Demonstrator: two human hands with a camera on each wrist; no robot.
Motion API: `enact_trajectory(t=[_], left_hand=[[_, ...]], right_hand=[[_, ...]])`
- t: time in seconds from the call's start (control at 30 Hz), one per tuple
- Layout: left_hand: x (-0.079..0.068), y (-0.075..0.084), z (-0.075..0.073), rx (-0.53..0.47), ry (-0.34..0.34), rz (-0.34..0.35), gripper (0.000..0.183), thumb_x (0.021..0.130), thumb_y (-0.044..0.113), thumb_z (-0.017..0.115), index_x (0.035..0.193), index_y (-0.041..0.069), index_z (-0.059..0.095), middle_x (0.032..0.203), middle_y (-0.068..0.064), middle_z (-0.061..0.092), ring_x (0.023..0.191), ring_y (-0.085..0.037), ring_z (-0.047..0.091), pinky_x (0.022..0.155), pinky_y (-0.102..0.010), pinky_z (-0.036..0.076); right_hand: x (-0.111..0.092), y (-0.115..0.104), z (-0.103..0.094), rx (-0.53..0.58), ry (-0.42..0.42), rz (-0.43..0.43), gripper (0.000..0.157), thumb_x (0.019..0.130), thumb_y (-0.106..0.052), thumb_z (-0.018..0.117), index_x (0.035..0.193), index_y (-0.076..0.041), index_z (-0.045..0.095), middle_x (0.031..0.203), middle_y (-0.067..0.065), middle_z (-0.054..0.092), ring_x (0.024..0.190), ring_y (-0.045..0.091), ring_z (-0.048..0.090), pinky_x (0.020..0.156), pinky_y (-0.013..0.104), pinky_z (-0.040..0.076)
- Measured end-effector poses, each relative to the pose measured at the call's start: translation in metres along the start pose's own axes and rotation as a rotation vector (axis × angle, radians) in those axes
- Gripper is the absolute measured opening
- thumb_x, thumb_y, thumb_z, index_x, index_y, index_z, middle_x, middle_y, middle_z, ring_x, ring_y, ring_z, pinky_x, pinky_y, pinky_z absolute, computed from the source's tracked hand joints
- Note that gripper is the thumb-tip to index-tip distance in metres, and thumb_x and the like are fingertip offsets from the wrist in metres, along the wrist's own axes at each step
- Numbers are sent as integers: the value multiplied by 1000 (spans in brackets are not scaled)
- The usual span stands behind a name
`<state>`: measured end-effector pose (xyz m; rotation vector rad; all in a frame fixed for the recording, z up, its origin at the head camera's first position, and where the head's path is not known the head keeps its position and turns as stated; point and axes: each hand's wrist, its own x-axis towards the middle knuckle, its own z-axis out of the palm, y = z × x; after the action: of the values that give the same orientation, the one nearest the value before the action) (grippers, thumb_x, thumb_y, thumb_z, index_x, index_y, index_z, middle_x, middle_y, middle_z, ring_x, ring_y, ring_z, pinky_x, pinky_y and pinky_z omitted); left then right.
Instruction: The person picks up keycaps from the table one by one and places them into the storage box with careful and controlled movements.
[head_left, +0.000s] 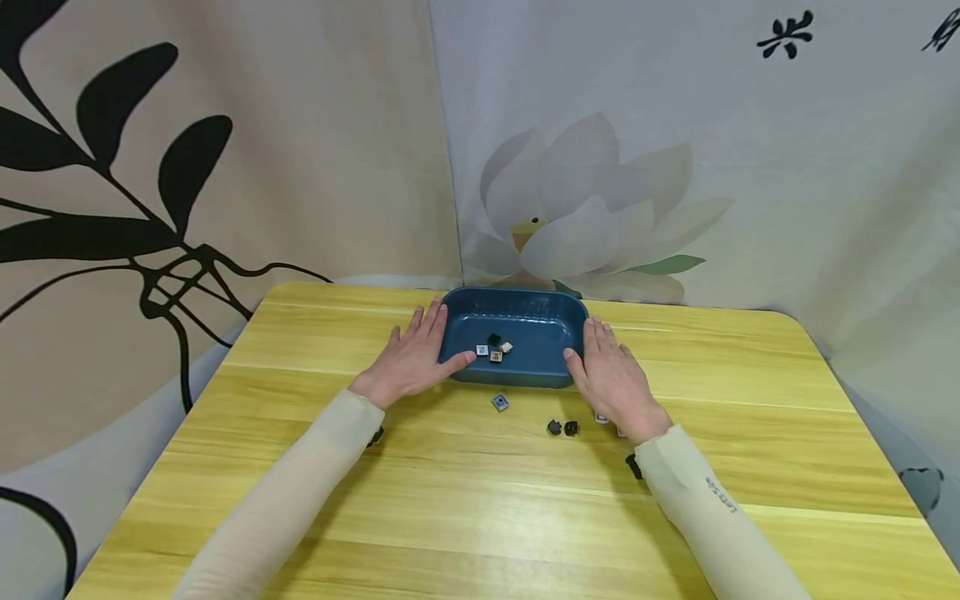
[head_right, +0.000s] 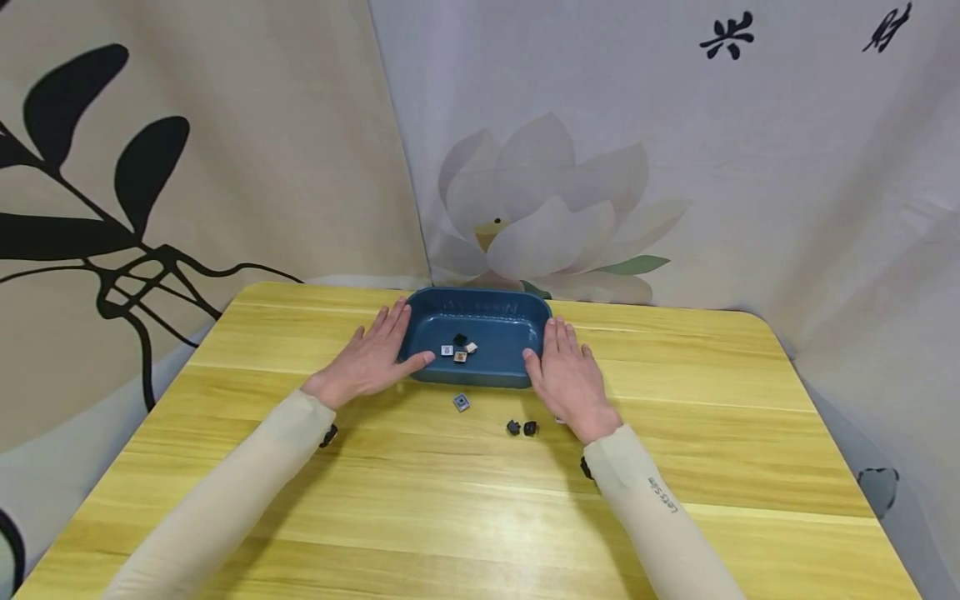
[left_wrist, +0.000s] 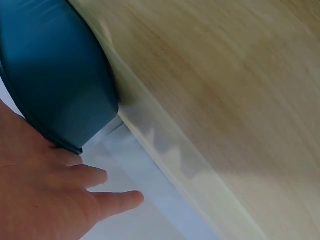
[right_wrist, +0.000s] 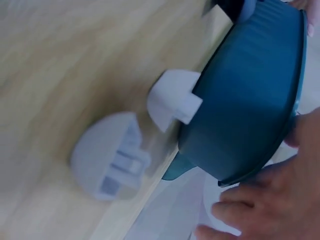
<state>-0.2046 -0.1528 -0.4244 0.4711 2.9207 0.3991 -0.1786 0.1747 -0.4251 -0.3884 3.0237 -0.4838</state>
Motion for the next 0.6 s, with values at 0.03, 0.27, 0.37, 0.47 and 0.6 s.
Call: enact_trajectory(t=[0.03, 0.27, 0.37, 0.47, 0.6], left_hand=[[0, 0, 0, -1, 0, 0, 109, 95, 82, 31, 166, 4, 2, 174, -10, -7, 158, -39, 3, 118, -71, 15], [0, 1, 0, -10, -14, -7, 108, 96, 82, 31, 166, 5, 1, 174, -9, -8, 159, -36, 2, 119, -69, 15], [0, 0, 0, -12, -14, -9, 108, 95, 83, 30, 166, 6, 1, 174, -9, -9, 159, -36, 2, 119, -69, 16], [-1, 0, 0, -15, -10, -8, 108, 95, 82, 31, 166, 5, 2, 174, -9, -8, 159, -37, 2, 119, -69, 16], [-1, 1, 0, -19, -3, -5, 108, 96, 81, 33, 166, 4, 3, 174, -10, -7, 158, -39, 3, 118, -70, 18]], right_hand=[[-1, -1, 0, 1, 16, -7, 75, 112, -47, 26, 162, 8, 12, 169, 26, 13, 156, 43, 14, 121, 63, 18], [-13, -23, -10, -6, 179, -126, 71, 112, -50, 32, 163, -2, 25, 170, 19, 22, 155, 42, 21, 120, 66, 16], [-22, -37, -11, -28, 244, -214, 66, 111, -48, 38, 162, -6, 33, 168, 17, 29, 153, 40, 27, 119, 67, 20], [-31, -50, -10, -73, 284, -295, 62, 110, -46, 42, 160, -9, 41, 165, 14, 36, 151, 38, 33, 119, 65, 23], [-42, -65, -6, -121, 315, -406, 55, 109, -41, 49, 155, -11, 50, 160, 13, 44, 146, 36, 44, 117, 60, 31]])
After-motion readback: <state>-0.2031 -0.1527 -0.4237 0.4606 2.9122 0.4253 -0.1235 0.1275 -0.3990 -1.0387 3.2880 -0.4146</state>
